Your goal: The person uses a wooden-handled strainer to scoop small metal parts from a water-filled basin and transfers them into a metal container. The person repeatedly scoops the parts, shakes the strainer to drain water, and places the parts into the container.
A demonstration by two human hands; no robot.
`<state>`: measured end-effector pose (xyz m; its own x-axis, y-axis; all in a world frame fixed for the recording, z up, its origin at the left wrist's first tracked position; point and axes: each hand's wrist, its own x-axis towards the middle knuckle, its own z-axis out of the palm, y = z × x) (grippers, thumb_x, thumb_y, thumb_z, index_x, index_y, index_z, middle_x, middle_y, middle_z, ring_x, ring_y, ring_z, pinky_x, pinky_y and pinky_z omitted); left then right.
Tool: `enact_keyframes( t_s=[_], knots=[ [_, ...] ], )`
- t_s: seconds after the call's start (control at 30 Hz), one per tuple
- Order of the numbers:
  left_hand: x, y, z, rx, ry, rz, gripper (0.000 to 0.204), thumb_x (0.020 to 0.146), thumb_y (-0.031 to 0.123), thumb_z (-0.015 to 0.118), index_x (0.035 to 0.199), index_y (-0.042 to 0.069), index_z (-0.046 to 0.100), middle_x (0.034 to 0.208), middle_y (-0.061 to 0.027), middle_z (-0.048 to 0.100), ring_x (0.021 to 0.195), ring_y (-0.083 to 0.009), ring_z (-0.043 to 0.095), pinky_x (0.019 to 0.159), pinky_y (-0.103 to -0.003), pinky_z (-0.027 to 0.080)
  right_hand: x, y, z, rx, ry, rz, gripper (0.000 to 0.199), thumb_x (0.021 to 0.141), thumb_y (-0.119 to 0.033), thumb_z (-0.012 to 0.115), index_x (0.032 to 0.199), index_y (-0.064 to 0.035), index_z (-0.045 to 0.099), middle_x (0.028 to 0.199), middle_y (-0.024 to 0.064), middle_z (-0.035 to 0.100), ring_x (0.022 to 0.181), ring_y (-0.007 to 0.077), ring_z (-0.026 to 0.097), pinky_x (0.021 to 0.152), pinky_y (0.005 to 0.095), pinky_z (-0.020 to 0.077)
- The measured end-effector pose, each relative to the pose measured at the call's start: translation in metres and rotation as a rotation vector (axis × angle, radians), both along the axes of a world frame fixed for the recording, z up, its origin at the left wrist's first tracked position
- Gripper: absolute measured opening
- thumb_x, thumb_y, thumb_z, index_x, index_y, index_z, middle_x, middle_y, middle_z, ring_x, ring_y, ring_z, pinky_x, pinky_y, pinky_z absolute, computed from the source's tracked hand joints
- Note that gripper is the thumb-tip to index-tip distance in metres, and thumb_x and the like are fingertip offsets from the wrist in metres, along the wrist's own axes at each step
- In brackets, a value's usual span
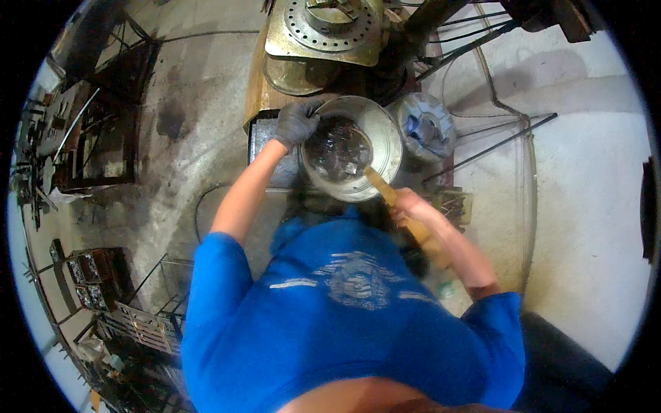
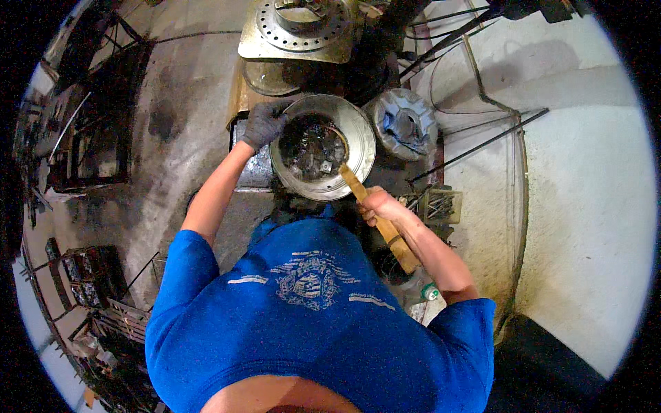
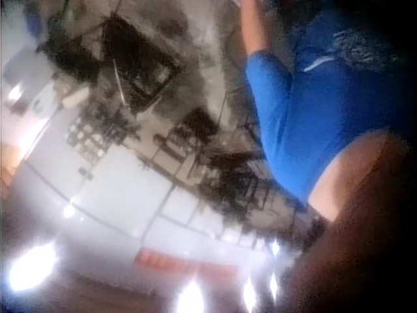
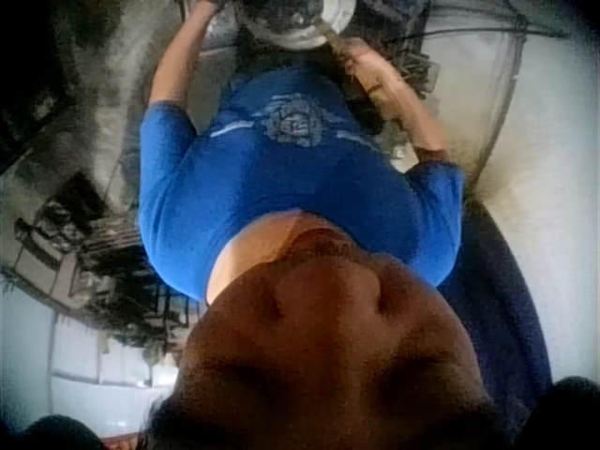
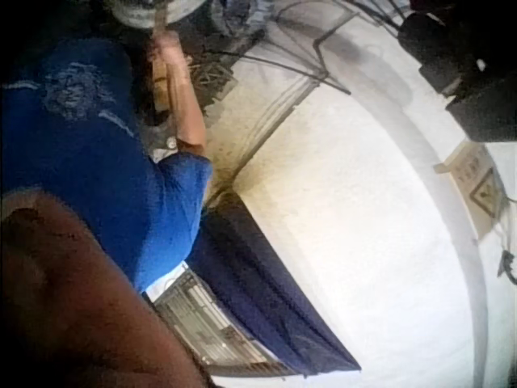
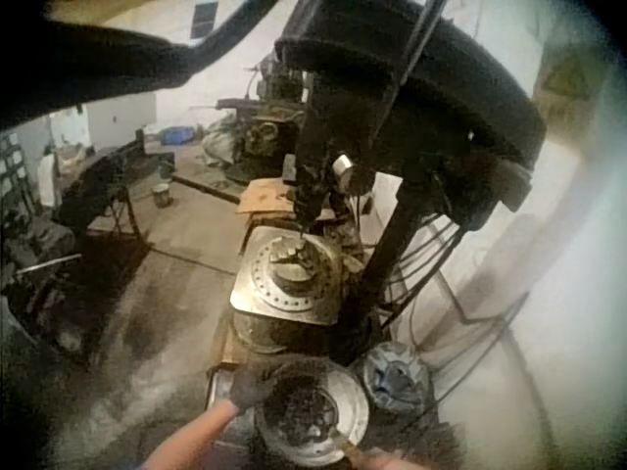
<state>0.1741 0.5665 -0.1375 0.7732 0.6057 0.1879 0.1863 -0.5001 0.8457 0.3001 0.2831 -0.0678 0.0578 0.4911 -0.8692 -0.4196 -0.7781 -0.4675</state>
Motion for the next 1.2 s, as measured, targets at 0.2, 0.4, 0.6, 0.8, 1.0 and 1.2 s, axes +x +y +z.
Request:
enact_keyframes(
  t_s=[0.2,0.4,0.6,0.8,1.0,1.2],
  knots=[
    [-0.002,-0.001,0.010,0.035,0.023,0.052,0.031,0.074,0.019,0.058,0.104,0.010,0.059,0.091,-0.0157,0.061,0.082,-0.0229,0.062,0.072,-0.032,0.046,-0.008,-0.018,-0.041,0.071,0.654,-0.379,0.017,0.086,-0.018,0.035,0.087,-0.0027,0.043,0.061,-0.0030,0.034,0.045,0.0050,0.028,0.039,0.0211,0.0254],
    [-0.011,0.013,0.005,0.033,0.134,0.078,0.029,0.073,0.023,0.058,0.101,0.015,0.061,0.089,-0.0131,0.061,0.084,-0.0282,0.059,0.071,-0.034,0.046,-0.028,0.005,-0.041,0.091,0.788,-0.462,0.022,0.090,-0.020,0.031,0.093,-0.0033,0.045,0.061,-0.0025,0.033,0.046,0.0051,0.029,0.037,0.0200,0.0249],
    [-0.012,0.020,-0.015,-0.064,0.032,0.077,0.029,0.072,0.022,0.058,0.099,0.012,0.062,0.086,-0.0152,0.061,0.081,-0.0291,0.060,0.070,-0.034,0.047,-0.018,-0.017,-0.054,0.260,0.666,-0.330,0.023,0.087,-0.026,0.041,0.093,-0.0040,0.045,0.063,-0.0039,0.033,0.047,0.0044,0.027,0.040,0.0208,0.0250],
    [-0.012,0.014,-0.004,-0.053,0.106,0.089,0.029,0.073,0.023,0.058,0.100,0.013,0.061,0.087,-0.0154,0.061,0.081,-0.0290,0.060,0.070,-0.034,0.047,-0.012,-0.010,-0.042,0.169,0.510,-0.237,0.020,0.085,-0.024,0.045,0.091,-0.0043,0.045,0.061,-0.0041,0.034,0.044,0.0049,0.027,0.040,0.0213,0.0245],
    [-0.006,0.015,-0.005,-0.006,0.095,0.060,0.030,0.074,0.024,0.056,0.103,0.019,0.060,0.092,-0.0108,0.061,0.084,-0.0274,0.059,0.072,-0.033,0.046,-0.001,-0.003,-0.049,-0.060,0.947,-0.378,0.014,0.086,-0.015,0.040,0.092,-0.0037,0.043,0.061,-0.0037,0.034,0.043,0.0048,0.031,0.037,0.0206,0.0276],
    [-0.007,0.016,-0.003,-0.067,0.067,0.004,0.029,0.074,0.024,0.055,0.102,0.018,0.060,0.088,-0.0140,0.060,0.081,-0.0290,0.059,0.071,-0.034,0.046,0.025,-0.003,-0.021,0.029,0.736,-0.312,0.023,0.076,-0.010,0.045,0.095,0.0017,0.044,0.065,-0.0028,0.037,0.047,0.0037,0.034,0.041,0.0186,0.0302]
  ],
)
